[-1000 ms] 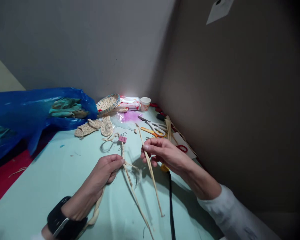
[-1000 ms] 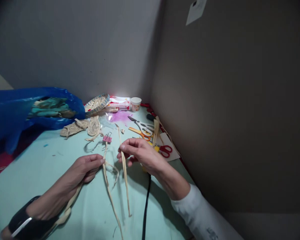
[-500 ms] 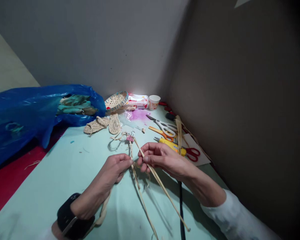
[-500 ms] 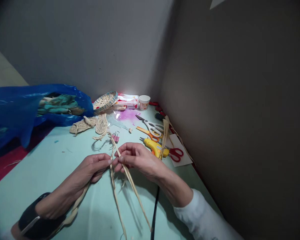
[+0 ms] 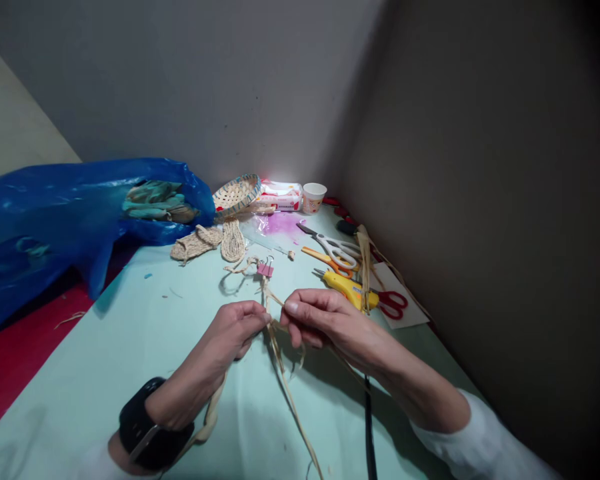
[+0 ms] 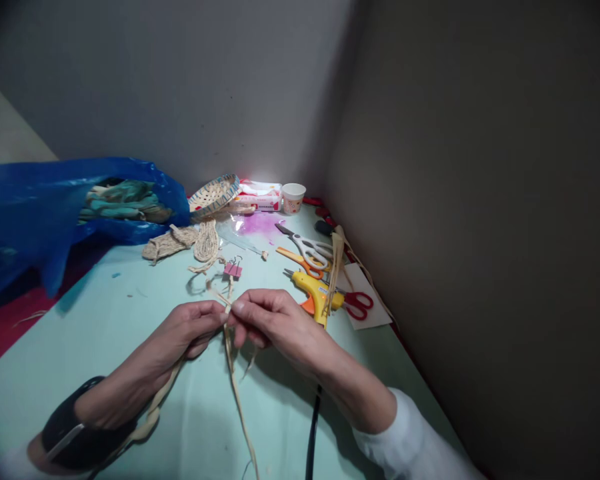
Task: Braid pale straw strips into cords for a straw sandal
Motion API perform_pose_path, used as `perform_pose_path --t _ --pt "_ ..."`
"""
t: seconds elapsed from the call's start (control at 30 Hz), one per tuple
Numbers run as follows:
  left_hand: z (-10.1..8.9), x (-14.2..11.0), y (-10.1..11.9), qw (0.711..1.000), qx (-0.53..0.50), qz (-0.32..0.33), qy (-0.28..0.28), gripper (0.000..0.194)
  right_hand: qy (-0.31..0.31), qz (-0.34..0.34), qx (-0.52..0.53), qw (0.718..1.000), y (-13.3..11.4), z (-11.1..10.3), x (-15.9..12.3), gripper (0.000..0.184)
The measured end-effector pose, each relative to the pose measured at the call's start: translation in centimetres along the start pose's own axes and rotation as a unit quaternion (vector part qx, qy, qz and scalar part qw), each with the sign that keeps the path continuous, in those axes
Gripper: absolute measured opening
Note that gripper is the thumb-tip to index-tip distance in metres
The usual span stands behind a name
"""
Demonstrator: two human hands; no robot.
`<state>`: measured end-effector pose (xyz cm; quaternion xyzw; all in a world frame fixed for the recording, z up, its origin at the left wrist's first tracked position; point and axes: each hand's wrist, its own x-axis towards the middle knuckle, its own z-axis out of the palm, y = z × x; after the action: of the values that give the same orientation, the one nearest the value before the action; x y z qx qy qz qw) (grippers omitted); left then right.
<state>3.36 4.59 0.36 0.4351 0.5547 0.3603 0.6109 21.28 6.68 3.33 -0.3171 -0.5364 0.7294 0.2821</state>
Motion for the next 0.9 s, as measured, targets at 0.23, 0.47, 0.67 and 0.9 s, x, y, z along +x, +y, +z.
perform_pose_path --t 0.23,0.47,0.67,0.9 --pt "0.0 0.1 -0.1 1.000 0.001 -0.004 -0.005 0.019 0.099 -0.093 0.049 0.990 -0.7 0.1 0.3 0.012" --pt "-0.1 0.1 -0.2 1.000 0.013 -0.005 0.003 0.019 0.244 -0.153 0.079 0.954 -1.6 -1.6 -2.3 0.012" --pt "-0.2 0.1 -0.2 0.999 0.029 -0.012 0.013 0.020 0.407 -0.179 -0.018 0.896 0.9 -4.2 -7.3 0.016" --pt "-0.4 0.2 -0.3 0.999 0.035 0.003 0.005 0.022 0.534 -0.013 -0.340 0.774 3.7 -7.2 -13.5 0.037"
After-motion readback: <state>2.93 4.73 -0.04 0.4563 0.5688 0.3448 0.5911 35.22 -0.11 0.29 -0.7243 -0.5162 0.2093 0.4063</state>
